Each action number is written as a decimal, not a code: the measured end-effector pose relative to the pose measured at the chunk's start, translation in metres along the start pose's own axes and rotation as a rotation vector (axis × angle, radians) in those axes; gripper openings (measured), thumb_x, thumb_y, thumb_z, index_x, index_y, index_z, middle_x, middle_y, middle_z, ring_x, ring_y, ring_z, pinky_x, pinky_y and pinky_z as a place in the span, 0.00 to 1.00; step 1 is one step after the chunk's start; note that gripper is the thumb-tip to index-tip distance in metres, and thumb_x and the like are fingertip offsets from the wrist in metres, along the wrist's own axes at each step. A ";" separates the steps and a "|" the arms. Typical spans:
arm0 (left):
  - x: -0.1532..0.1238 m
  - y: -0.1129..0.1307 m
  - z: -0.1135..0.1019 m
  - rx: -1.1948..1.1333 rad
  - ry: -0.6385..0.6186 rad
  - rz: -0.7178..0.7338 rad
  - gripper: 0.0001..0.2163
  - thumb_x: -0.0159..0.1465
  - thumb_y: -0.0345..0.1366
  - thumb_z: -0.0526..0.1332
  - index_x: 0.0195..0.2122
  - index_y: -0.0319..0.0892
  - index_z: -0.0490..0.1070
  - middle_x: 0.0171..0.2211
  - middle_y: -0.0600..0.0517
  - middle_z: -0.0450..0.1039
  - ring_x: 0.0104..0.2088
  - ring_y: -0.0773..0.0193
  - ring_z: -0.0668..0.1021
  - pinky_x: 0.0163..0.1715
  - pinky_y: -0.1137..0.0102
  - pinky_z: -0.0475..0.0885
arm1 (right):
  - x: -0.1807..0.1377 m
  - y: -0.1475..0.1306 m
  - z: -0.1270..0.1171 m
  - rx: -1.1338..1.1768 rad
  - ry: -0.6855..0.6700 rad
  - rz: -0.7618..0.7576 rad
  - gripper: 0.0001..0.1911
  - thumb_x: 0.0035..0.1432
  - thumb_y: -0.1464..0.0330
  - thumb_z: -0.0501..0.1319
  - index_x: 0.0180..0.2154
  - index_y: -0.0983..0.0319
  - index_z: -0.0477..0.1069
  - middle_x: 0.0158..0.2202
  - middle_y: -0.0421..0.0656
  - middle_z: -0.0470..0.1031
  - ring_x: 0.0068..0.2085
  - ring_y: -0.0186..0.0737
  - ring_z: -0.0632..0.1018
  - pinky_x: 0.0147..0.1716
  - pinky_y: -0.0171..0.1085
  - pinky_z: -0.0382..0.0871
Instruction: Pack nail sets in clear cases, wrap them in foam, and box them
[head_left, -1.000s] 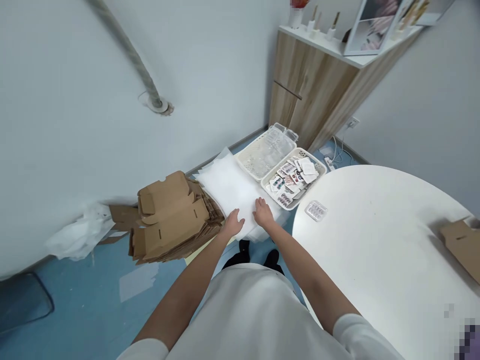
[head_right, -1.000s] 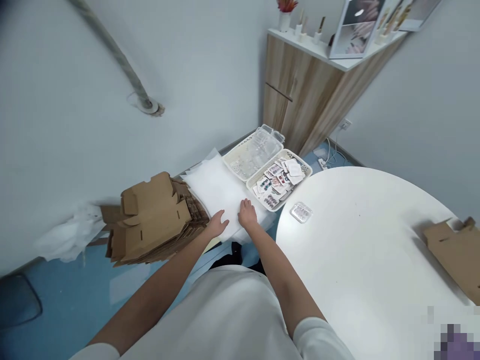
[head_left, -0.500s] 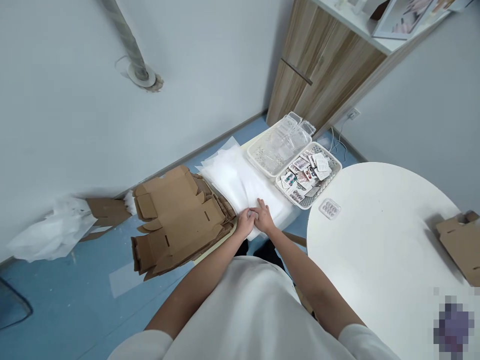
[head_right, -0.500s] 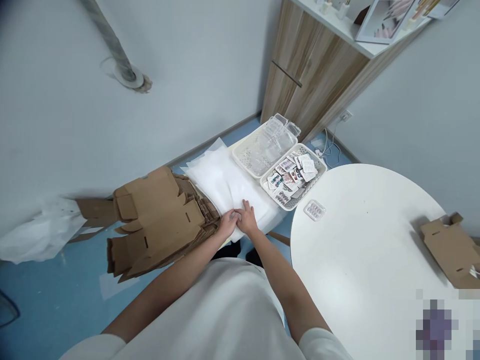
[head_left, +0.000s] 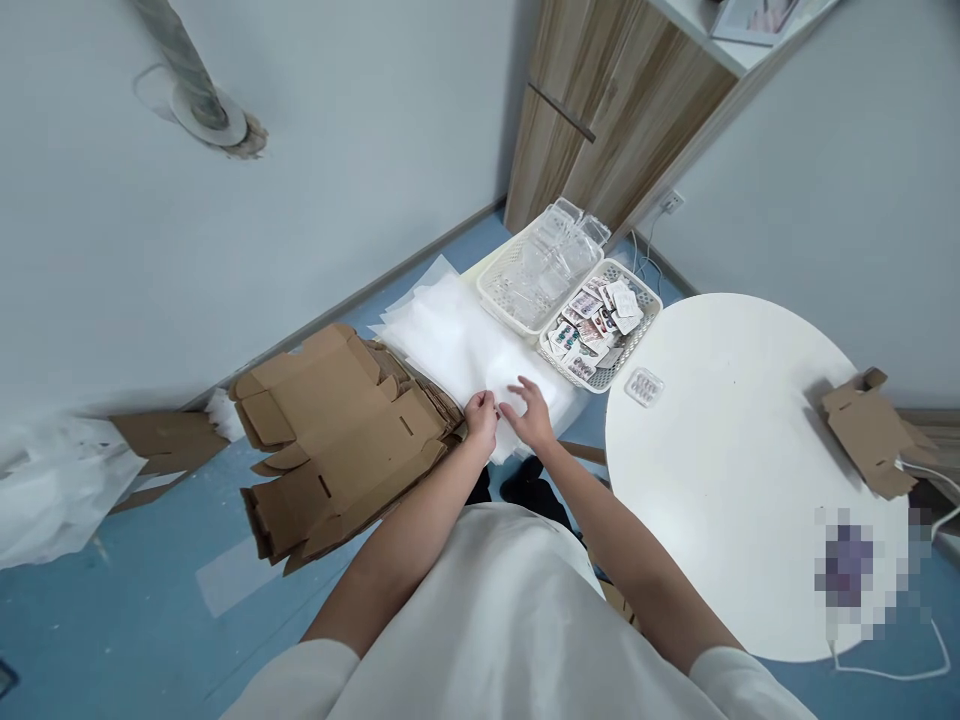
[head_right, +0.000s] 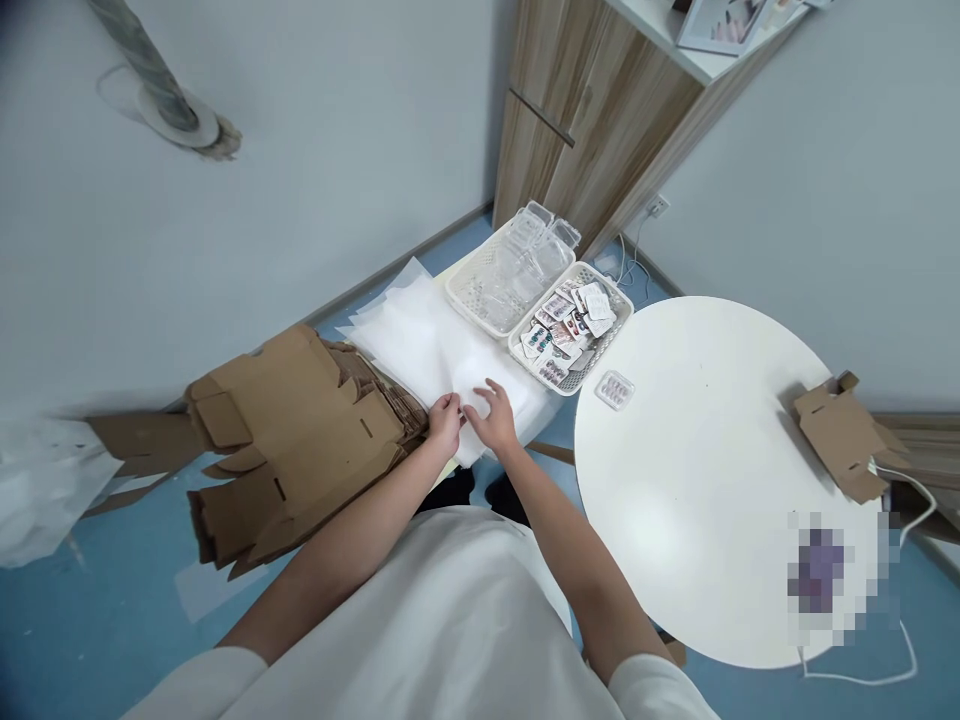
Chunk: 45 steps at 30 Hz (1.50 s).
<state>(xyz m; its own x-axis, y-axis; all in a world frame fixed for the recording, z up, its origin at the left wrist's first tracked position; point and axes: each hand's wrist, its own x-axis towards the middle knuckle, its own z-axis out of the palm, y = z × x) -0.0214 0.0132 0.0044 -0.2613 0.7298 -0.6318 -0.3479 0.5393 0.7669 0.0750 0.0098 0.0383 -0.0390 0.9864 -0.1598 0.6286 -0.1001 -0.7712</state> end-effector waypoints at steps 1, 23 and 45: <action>-0.002 0.001 -0.001 0.004 -0.022 0.002 0.10 0.58 0.43 0.53 0.32 0.41 0.65 0.28 0.52 0.69 0.28 0.70 0.73 0.28 0.74 0.67 | 0.003 -0.001 -0.002 0.039 0.048 0.080 0.26 0.48 0.61 0.58 0.50 0.61 0.61 0.55 0.50 0.60 0.53 0.46 0.65 0.48 0.44 0.61; -0.078 -0.033 0.061 0.476 -0.018 0.259 0.28 0.57 0.45 0.55 0.56 0.44 0.46 0.58 0.41 0.45 0.55 0.58 0.61 0.47 0.67 0.65 | -0.059 0.046 -0.142 0.270 0.591 0.064 0.10 0.52 0.72 0.44 0.29 0.61 0.62 0.38 0.43 0.71 0.40 0.36 0.72 0.41 0.38 0.64; -0.222 -0.169 0.207 1.095 -0.720 0.622 0.25 0.56 0.34 0.56 0.55 0.43 0.54 0.46 0.45 0.64 0.38 0.62 0.72 0.41 0.64 0.67 | -0.343 0.264 -0.228 -0.237 0.470 0.622 0.18 0.58 0.63 0.48 0.48 0.59 0.66 0.39 0.46 0.72 0.41 0.44 0.71 0.41 0.41 0.61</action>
<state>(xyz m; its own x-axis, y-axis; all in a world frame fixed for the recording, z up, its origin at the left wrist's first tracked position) 0.2812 -0.1527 0.0384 0.5046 0.8318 -0.2312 0.5860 -0.1333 0.7993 0.4317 -0.3253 0.0296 0.6688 0.7161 -0.1997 0.5776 -0.6696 -0.4669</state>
